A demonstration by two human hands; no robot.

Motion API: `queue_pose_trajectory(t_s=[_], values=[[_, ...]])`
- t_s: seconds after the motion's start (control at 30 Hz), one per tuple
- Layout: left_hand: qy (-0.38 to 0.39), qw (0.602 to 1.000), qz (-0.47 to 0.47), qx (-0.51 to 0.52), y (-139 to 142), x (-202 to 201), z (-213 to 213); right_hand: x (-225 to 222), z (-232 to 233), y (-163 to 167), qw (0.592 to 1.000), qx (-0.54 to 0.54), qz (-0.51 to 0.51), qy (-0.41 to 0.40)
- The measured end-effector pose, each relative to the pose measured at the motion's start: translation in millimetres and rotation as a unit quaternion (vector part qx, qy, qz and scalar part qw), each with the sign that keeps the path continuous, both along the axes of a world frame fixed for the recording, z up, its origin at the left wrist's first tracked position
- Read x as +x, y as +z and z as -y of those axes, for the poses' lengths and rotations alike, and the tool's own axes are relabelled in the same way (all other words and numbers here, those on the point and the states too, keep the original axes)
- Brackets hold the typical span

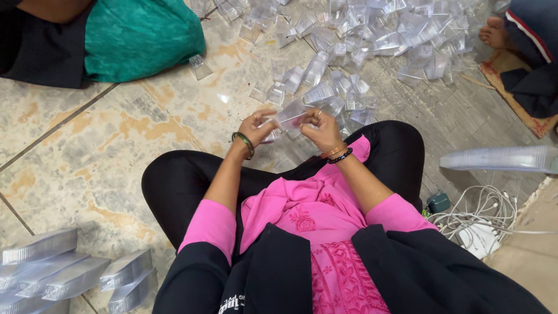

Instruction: The person sits cross-legged on the floor among piles of clear plastic box components, picks up box halves and lids one at a time, folds and snaps them together by hand, and sets the assembled boxes onto a growing stack beside them.

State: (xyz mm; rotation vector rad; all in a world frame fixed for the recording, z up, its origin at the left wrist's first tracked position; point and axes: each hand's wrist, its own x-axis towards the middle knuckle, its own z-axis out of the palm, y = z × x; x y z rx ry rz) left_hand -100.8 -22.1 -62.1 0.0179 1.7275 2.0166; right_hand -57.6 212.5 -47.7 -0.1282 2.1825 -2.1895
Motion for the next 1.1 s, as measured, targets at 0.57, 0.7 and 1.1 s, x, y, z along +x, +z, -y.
queue_pose_trajectory(t_s=[0.57, 0.7, 1.1], values=[[-0.060, 0.998, -0.026, -0.013, -6, 3, -1, 11, 10, 16, 1.000, 0.006, -0.021, 0.000], [0.047, 0.996, 0.077, -0.013, 7, -11, 9, 23, 9, 4, 0.976, 0.205, -0.039, -0.068], [0.067, 0.991, 0.102, 0.056, 14, -13, 14, 26, 40, -10, 0.824, 0.528, -0.129, 0.159]])
